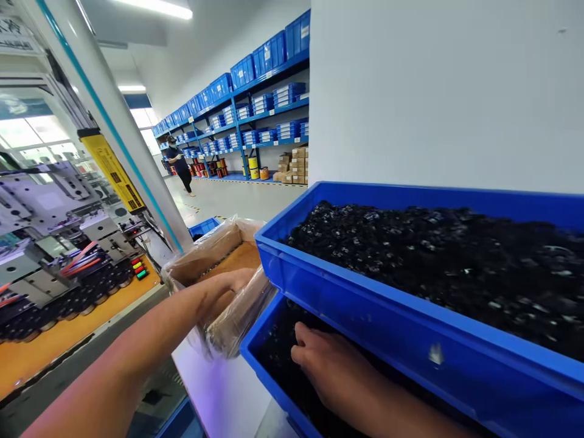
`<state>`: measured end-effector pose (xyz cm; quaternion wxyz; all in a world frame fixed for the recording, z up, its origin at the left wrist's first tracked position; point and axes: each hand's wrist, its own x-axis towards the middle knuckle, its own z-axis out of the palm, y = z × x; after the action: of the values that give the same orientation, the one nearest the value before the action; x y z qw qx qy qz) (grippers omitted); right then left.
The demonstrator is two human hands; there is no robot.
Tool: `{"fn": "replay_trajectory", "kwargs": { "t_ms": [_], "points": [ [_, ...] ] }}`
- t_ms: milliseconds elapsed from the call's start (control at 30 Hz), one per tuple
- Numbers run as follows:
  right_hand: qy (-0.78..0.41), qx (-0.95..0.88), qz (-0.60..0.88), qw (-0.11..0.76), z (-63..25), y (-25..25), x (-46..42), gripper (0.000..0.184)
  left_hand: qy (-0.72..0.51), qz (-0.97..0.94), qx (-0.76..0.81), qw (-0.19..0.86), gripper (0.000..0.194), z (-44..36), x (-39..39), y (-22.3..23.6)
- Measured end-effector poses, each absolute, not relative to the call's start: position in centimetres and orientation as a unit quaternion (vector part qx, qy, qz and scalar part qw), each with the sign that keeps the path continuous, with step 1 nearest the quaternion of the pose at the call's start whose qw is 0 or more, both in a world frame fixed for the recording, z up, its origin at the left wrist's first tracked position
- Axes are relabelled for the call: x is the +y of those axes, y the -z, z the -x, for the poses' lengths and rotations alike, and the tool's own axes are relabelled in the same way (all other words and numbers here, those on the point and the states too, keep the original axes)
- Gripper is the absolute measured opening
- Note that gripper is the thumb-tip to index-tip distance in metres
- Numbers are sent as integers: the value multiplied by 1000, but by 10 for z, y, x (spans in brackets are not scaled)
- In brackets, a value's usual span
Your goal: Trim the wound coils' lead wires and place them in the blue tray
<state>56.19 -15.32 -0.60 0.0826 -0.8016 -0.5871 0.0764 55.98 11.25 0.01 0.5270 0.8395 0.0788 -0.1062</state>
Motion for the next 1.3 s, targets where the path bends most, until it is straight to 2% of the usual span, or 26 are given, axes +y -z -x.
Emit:
{"fn": "replay_trajectory", "kwargs": {
  "t_ms": [200,333,467,567,733,900,1067,1167,1300],
  "points": [
    [-93,-580,804,93,-564,10,-155,28,121,-891,97,426,36,-558,106,11],
    [-113,-574,807,80,-564,9,-153,28,101,-921,94,364,34,-571,112,-2],
    [-110,-576,804,99,-563,7,-152,26,28,-943,77,322,28,-564,126,-39],
    [-82,-590,792,135,-562,4,-151,21,-84,-942,67,319,19,-518,129,-68],
    [-15,-600,766,231,-564,6,-149,12,-255,-890,70,371,22,-391,100,-77],
    [75,-608,708,350,-558,0,-138,25,-356,-746,57,561,22,-291,59,-49],
    [100,-634,664,384,-499,-37,-116,16,-369,-720,78,583,27,-247,35,-41],
    [96,-689,573,434,-447,-57,-107,15,-369,-717,95,583,26,-235,26,-42],
    [55,-714,507,480,-402,-56,-110,21,-306,-645,130,688,29,-230,14,-35]
  ]
}}
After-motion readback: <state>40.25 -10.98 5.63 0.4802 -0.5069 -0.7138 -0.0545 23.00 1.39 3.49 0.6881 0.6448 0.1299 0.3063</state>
